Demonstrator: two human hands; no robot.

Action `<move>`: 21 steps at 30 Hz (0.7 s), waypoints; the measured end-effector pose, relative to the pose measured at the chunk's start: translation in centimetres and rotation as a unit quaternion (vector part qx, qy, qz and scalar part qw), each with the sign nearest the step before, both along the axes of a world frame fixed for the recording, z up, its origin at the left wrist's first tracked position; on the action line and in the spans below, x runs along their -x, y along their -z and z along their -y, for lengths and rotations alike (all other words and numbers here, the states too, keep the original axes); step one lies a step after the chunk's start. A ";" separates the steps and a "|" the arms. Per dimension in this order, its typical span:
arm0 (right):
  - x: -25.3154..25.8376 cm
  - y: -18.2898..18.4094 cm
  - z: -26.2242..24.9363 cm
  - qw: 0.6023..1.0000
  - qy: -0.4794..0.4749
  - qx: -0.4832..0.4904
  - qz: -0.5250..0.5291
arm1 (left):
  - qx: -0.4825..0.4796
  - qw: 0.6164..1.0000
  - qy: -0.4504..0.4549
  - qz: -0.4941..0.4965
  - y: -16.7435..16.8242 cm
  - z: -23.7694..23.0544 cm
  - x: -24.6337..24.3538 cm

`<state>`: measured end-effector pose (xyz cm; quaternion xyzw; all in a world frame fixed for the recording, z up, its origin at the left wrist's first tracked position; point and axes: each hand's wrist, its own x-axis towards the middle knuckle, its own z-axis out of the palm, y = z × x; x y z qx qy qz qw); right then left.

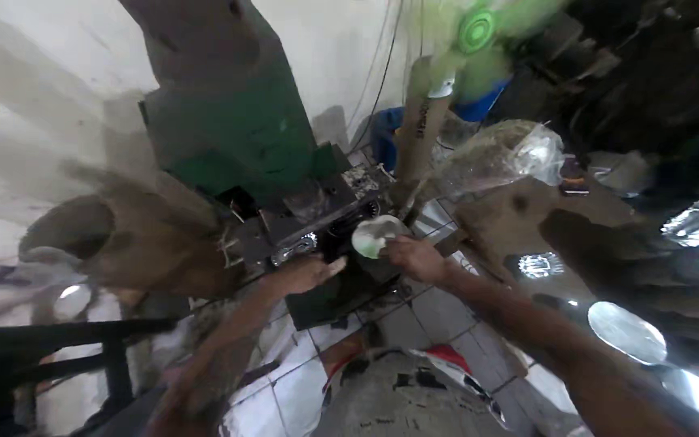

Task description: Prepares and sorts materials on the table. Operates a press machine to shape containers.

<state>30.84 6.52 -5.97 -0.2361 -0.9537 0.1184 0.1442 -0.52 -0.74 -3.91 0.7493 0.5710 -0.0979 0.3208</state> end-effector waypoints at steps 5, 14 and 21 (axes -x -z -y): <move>9.1 1.4 -6.1 0.977 -0.123 -0.030 0.173 | 0.012 0.999 0.019 -0.028 -3.8 3.3 0.5; 21.6 -2.3 3.7 0.947 -0.143 0.134 0.256 | 0.124 0.937 -0.006 0.327 -8.6 13.8 -9.0; 6.1 -18.6 -7.9 0.899 -0.117 0.236 0.349 | 0.258 0.913 0.105 0.297 -6.5 13.0 -12.6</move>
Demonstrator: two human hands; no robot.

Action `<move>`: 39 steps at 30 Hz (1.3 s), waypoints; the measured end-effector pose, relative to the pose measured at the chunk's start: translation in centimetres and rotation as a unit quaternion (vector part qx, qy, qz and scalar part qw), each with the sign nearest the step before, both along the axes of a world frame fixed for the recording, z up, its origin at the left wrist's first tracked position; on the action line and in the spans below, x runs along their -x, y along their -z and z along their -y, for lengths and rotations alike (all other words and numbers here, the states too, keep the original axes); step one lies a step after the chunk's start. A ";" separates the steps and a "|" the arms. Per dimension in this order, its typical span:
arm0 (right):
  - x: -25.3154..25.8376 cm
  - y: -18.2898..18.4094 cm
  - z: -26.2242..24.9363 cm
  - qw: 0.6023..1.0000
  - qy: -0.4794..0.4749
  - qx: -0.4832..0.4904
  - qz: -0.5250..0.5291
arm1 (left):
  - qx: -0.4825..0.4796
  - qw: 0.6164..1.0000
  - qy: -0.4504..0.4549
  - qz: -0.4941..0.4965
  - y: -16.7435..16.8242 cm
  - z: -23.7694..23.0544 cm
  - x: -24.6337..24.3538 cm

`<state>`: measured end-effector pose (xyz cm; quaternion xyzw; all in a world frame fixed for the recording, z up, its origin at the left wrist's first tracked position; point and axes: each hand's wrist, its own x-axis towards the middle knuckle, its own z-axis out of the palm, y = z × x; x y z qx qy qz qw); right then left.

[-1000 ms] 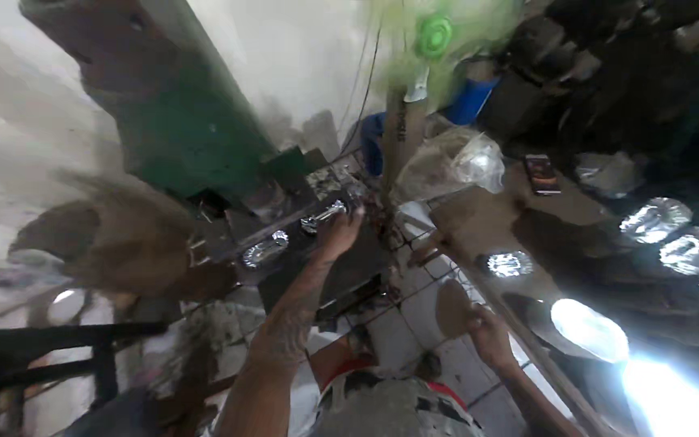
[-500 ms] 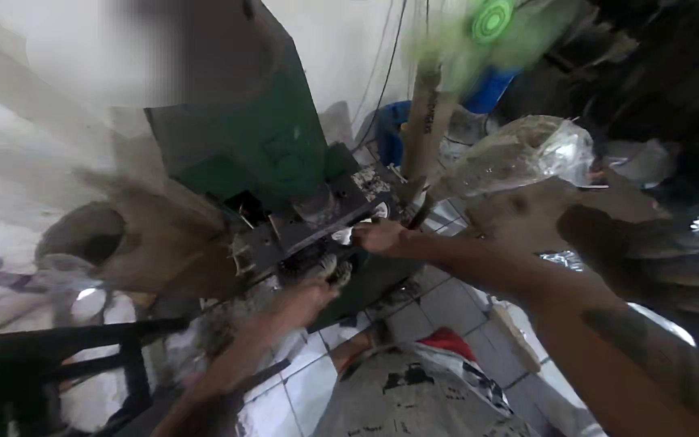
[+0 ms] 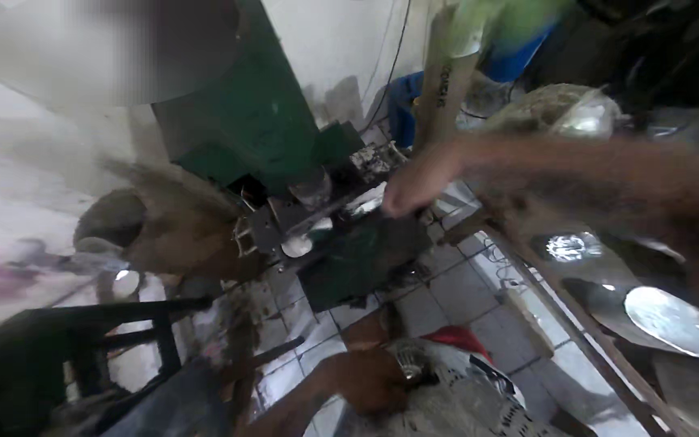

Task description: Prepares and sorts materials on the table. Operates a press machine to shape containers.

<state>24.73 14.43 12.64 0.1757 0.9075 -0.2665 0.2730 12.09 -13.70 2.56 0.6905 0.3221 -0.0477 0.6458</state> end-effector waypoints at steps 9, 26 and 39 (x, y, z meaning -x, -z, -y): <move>-24.2 2.1 4.6 0.938 0.277 -0.032 -0.208 | 0.020 0.992 -0.106 0.066 3.8 -3.4 -13.7; -46.1 35.8 34.2 0.700 0.708 0.098 0.003 | -0.303 0.888 0.260 -0.228 14.2 -29.7 -42.9; -48.6 19.9 33.9 0.574 0.745 -0.328 -0.086 | -0.226 0.953 0.160 -0.121 13.9 -28.2 -43.0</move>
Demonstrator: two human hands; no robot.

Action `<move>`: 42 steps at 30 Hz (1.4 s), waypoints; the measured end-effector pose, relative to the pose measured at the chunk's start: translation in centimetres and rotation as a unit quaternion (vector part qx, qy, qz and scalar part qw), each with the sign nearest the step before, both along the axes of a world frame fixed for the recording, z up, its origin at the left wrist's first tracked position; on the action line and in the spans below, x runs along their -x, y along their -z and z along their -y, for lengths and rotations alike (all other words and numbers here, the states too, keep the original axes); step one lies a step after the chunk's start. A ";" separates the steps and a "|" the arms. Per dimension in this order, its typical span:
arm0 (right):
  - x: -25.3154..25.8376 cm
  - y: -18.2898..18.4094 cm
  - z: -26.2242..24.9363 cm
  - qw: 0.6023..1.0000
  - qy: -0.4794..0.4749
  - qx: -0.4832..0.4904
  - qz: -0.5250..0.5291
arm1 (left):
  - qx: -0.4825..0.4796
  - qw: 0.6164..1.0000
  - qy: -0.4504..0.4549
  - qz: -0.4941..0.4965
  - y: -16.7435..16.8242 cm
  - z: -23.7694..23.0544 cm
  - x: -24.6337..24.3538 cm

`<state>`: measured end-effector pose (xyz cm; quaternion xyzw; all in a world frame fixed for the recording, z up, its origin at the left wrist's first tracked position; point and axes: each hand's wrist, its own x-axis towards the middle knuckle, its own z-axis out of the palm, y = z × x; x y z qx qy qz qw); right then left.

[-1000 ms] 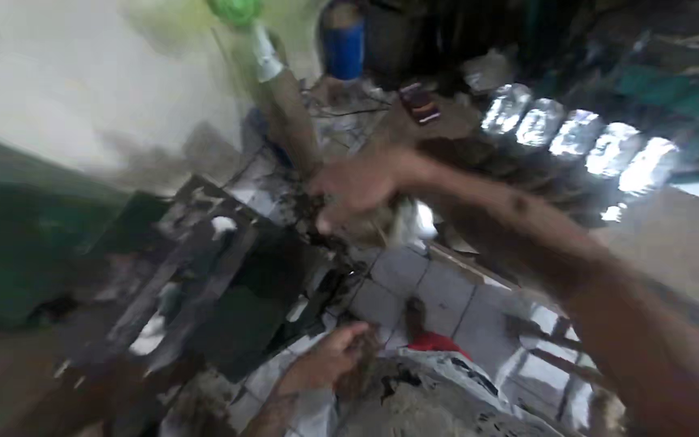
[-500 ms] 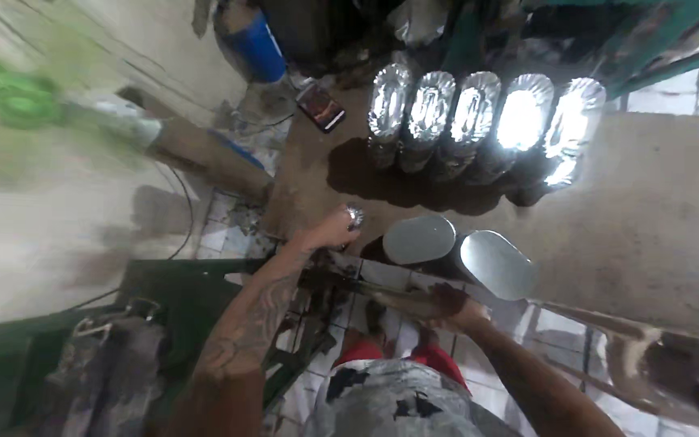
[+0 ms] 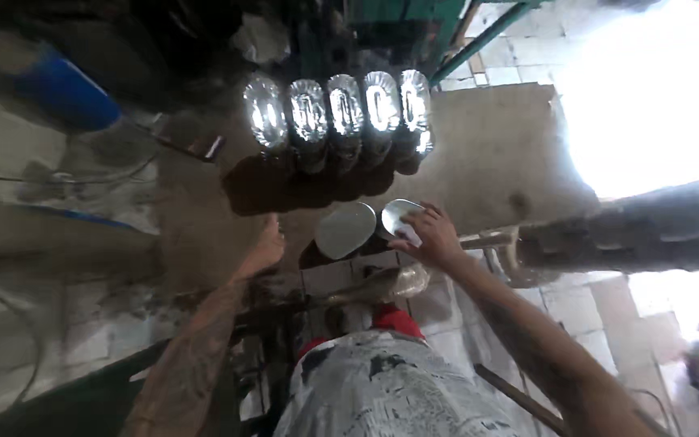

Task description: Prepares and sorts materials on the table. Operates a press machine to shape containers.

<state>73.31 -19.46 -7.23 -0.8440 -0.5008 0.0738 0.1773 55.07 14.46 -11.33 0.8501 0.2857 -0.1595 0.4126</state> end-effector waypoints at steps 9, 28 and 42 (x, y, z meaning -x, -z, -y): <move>-4.8 3.8 0.5 0.975 -0.093 -0.038 -0.200 | -0.059 0.997 -0.029 -0.038 -1.0 -0.1 -1.1; -5.0 5.2 0.3 0.967 -0.104 -0.134 -0.188 | 0.227 0.942 0.238 -0.074 -4.1 6.7 -11.8; 11.3 -3.3 -5.3 0.674 0.248 -0.226 -0.658 | 0.437 0.777 -0.411 0.189 -7.3 15.9 3.6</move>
